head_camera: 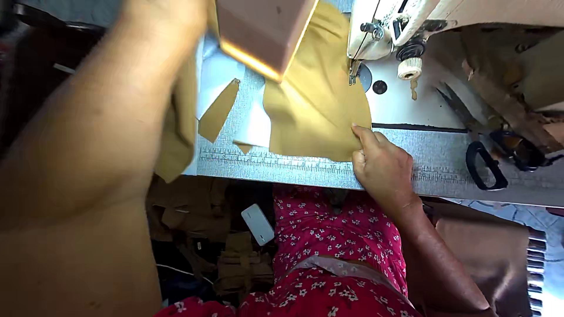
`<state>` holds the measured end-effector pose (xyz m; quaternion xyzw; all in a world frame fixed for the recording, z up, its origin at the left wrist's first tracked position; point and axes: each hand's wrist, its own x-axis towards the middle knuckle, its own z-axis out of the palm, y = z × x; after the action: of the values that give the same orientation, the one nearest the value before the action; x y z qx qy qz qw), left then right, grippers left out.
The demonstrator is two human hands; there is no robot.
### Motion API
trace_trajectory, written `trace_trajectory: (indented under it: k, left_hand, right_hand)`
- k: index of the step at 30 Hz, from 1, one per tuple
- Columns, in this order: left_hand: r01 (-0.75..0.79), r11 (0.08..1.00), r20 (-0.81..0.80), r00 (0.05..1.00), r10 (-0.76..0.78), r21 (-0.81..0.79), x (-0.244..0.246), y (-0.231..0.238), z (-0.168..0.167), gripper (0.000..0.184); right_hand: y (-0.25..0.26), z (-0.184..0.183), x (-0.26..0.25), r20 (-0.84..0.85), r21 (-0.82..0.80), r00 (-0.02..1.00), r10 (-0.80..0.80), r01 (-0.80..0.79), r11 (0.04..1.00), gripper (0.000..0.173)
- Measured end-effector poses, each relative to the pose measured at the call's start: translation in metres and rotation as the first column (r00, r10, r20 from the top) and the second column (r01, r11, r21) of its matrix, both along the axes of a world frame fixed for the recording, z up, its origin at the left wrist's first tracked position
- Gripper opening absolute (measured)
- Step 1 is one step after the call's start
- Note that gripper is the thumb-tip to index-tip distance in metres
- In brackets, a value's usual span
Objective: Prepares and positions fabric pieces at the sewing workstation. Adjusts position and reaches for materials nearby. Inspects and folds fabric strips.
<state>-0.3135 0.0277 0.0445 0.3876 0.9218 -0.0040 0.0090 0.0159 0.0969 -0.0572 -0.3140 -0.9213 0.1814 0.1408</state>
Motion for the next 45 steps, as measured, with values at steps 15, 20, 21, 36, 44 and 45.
trace_trajectory:
  k: [15, 20, 21, 36, 44, 45]
  left_hand:
    - [0.664, 0.485, -0.026, 0.604, -0.796, 0.569, 0.161, -0.061, -0.118, 0.023]
    - [0.678, 0.455, -0.165, 0.643, -0.748, 0.578, 0.166, -0.057, -0.114, 0.019]
    - [0.695, 0.444, -0.2, 0.638, -0.744, 0.565, 0.166, -0.056, -0.112, 0.02]
    - [0.678, 0.625, -0.141, 0.714, -0.686, 0.387, 0.18, -0.058, -0.1, 0.029]
    - [0.658, 0.637, -0.099, 0.723, -0.684, 0.402, 0.178, -0.055, -0.103, 0.018]
    - [0.665, 0.63, -0.107, 0.717, -0.688, 0.402, 0.179, -0.055, -0.104, 0.018]
  right_hand:
    - [0.031, 0.01, -0.002, 0.026, -0.347, 0.999, 0.037, -0.026, 0.938, 0.045]
    - [0.032, 0.013, -0.004, 0.041, -0.366, 0.999, 0.012, 0.004, 0.931, 0.044]
    - [0.032, 0.014, -0.004, 0.045, -0.367, 0.999, 0.009, 0.009, 0.93, 0.043]
    - [0.012, 0.011, 0.014, 0.018, -0.154, 0.999, 0.026, -0.023, 0.988, 0.04]
    - [-0.031, -0.018, 0.037, -0.179, 0.132, 0.973, 0.148, -0.125, 0.983, 0.027]
    - [-0.031, -0.018, 0.035, -0.14, 0.151, 0.981, 0.137, -0.116, 0.982, 0.027]
